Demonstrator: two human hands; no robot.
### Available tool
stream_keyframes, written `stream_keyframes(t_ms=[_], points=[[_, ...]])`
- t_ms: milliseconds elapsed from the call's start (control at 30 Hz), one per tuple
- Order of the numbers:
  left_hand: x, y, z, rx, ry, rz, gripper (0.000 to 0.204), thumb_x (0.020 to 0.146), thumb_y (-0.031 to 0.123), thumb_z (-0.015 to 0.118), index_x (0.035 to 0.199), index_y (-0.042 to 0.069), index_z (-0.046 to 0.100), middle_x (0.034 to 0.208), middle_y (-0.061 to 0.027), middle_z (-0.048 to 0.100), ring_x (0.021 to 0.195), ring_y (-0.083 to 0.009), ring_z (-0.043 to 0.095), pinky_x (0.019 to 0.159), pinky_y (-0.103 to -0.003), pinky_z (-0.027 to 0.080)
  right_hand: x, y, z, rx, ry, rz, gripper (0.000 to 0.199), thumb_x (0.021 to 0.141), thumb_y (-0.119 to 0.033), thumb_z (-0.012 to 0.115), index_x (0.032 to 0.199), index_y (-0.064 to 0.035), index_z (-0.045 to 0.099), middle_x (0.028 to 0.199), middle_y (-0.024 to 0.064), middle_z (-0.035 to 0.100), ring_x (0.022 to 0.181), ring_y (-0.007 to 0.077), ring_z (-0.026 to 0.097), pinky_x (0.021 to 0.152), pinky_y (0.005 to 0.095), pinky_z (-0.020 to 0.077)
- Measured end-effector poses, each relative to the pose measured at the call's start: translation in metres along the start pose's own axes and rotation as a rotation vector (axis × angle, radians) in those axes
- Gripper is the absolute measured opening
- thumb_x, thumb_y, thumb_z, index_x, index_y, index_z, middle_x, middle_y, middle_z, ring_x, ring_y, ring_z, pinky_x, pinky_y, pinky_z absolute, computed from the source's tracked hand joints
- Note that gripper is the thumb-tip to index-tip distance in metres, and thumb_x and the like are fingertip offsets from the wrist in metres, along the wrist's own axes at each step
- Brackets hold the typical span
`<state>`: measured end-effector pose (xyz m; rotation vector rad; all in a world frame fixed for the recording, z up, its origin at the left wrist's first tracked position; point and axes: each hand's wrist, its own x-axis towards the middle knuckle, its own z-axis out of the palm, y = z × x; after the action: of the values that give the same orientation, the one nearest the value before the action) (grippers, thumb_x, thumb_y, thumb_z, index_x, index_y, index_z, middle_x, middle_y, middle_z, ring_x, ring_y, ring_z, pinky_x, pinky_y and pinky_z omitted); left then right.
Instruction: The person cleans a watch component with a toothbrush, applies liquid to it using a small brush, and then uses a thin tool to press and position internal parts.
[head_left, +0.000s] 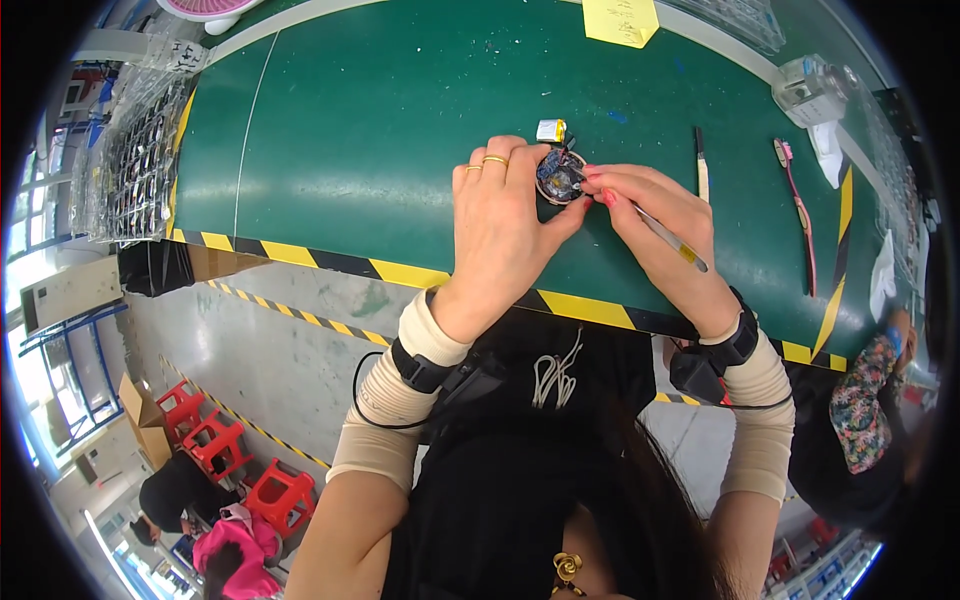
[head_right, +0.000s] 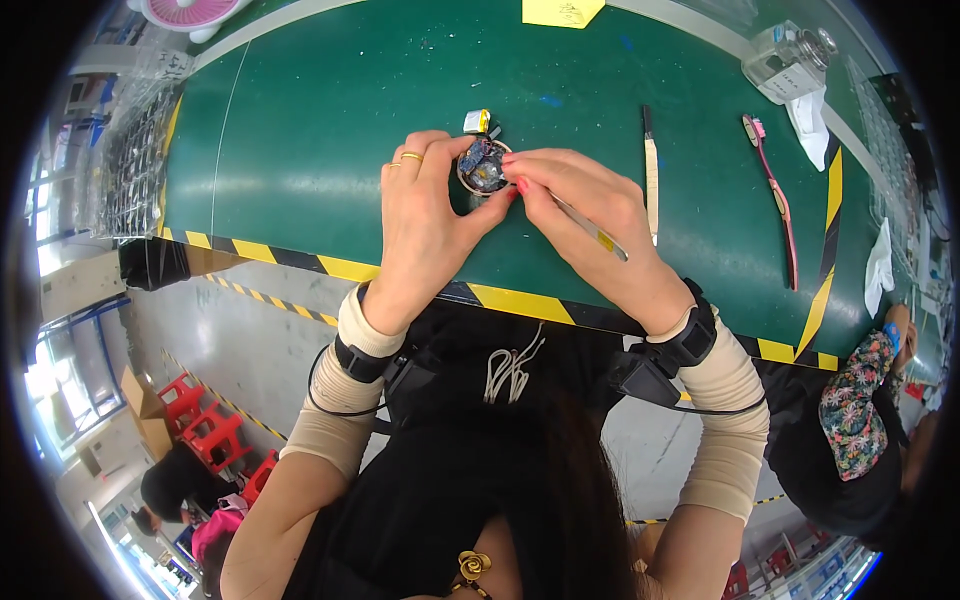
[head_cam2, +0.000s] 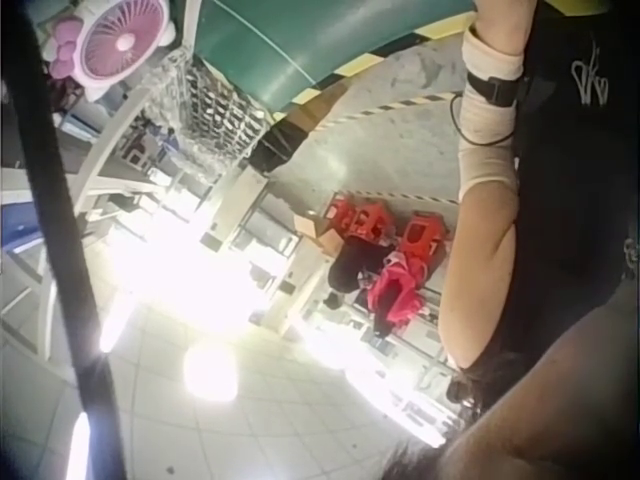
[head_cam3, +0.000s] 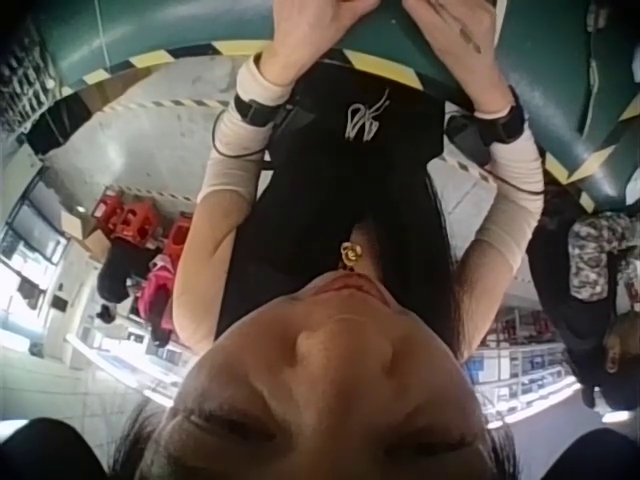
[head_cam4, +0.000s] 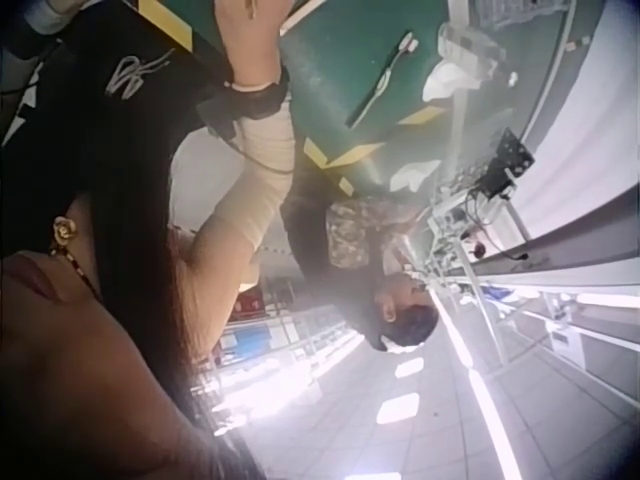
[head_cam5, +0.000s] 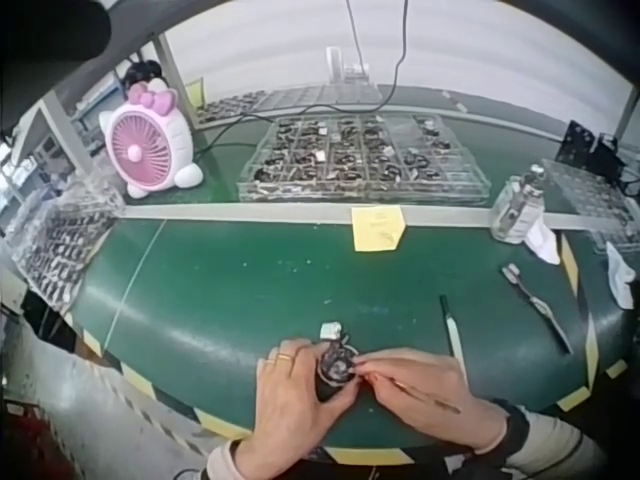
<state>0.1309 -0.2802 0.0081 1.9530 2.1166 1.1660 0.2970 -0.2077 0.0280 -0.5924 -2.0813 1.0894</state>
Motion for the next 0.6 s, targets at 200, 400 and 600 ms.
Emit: stream_keyframes(t_ms=[200,400,600], points=[[0.0003,-0.0017,0.0017,0.017,-0.005,-0.009,0.049,0.066,0.016,0.084,0.107,0.003,0.061,0.106,-0.0113,0.059,0.097,-0.0284,0.057,0.080,-0.037,0.041,0.0002,-0.0047,0.0021,-0.115,-0.016,-0.044,0.018,0.090,0.007,0.057,0.105,0.0043,0.066,0.104,0.0157,0.068,0.091,0.0235,0.069,0.078,0.0298,0.0550],[-0.0002,-0.0029,0.0042,-0.003,0.019,0.015,0.054,0.062,0.016,0.086,0.107,0.002,0.060,0.103,-0.0106,0.057,0.094,-0.0289,0.055,0.078,-0.039,0.039,-0.0002,-0.0025,0.0042,-0.119,0.028,-0.037,0.016,0.089,0.006,0.059,0.104,0.0059,0.065,0.102,0.0171,0.068,0.086,0.0259,0.068,0.074,0.0306,0.0545],[-0.0013,-0.0022,0.0027,-0.005,0.013,0.019,0.054,0.062,0.016,0.086,0.108,0.001,0.060,0.103,-0.0105,0.056,0.095,-0.0287,0.055,0.078,-0.039,0.039,-0.0011,-0.0008,-0.0003,0.030,0.005,0.076,0.019,0.092,0.005,0.055,0.106,0.0042,0.067,0.106,0.0139,0.069,0.093,0.0210,0.068,0.081,0.0284,0.0543]])
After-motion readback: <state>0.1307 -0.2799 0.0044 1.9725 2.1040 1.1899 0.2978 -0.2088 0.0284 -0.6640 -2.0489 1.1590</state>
